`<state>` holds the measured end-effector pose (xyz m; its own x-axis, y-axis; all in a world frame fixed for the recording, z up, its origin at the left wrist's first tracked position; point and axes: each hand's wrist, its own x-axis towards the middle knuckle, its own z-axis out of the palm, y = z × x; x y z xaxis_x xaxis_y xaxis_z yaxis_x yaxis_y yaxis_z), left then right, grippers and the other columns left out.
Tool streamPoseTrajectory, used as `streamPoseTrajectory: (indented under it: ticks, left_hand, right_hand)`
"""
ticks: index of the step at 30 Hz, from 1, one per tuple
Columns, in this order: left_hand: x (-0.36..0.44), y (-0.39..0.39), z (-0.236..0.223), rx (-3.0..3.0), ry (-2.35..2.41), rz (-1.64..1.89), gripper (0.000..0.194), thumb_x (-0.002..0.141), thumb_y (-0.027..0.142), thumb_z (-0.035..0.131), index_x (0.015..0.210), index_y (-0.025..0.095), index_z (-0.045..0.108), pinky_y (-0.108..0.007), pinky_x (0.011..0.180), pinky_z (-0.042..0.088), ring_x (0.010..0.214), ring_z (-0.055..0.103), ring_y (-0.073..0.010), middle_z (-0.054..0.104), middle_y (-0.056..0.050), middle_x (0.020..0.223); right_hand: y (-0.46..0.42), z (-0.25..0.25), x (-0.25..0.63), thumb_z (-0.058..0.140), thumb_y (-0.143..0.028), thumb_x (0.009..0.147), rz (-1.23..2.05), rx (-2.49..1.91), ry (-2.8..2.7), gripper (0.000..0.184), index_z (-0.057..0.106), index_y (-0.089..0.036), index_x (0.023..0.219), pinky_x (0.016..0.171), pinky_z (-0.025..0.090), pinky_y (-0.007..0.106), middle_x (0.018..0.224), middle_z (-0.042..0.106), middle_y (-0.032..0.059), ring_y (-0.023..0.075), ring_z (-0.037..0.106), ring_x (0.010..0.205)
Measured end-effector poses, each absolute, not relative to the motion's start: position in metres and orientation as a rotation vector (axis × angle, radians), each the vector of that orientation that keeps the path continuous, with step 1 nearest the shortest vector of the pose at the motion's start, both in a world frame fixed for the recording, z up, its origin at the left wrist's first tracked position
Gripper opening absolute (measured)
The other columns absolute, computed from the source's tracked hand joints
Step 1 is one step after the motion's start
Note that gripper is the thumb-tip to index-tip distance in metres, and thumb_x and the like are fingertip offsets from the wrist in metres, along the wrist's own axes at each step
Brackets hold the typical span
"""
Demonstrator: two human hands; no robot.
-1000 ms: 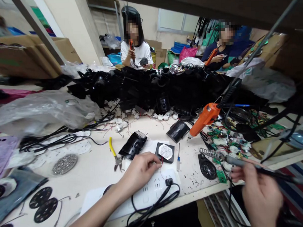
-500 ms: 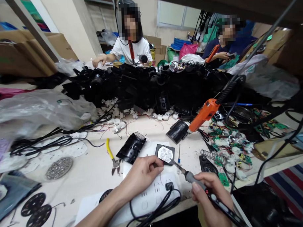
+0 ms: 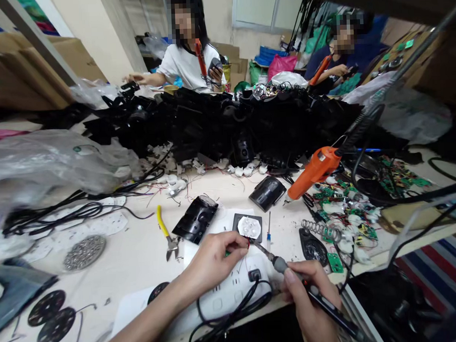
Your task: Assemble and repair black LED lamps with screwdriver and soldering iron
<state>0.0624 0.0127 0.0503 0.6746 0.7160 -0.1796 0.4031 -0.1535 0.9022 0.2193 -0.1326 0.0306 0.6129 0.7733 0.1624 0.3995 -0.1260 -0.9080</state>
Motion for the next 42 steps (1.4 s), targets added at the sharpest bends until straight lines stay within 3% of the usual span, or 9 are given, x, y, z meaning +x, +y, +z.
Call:
streamPoseTrajectory:
  ticks: [14,42]
  left_hand:
    - [0.0631,0.011,0.0435,1.742,0.889,0.394,0.011,0.082,0.028,0.06,0.079,0.021,0.067,-0.03,0.084,0.049,0.095,0.069,-0.0208,0.076,-0.004,0.095]
    - [0.0661,0.0127,0.0441,1.703,0.921,0.363,0.018,0.083,0.034,0.058,0.079,0.019,0.067,-0.027,0.072,0.047,0.08,0.066,-0.0191,0.073,-0.004,0.084]
  right_hand:
    - [-0.1289,0.0261,0.2256,0.06,-0.045,0.09,0.386,-1.749,-1.103,0.023,0.063,-0.022,0.088,0.049,0.048,0.022,0.062,0.064,-0.0024,0.0132,0.063,0.052]
    - [-0.1229,0.026,0.2215,0.061,-0.039,0.089,0.317,-1.679,-1.125,0.018,0.064,-0.021,0.086,0.047,0.045,0.021,0.057,0.059,-0.0044,0.0113,0.057,0.047]
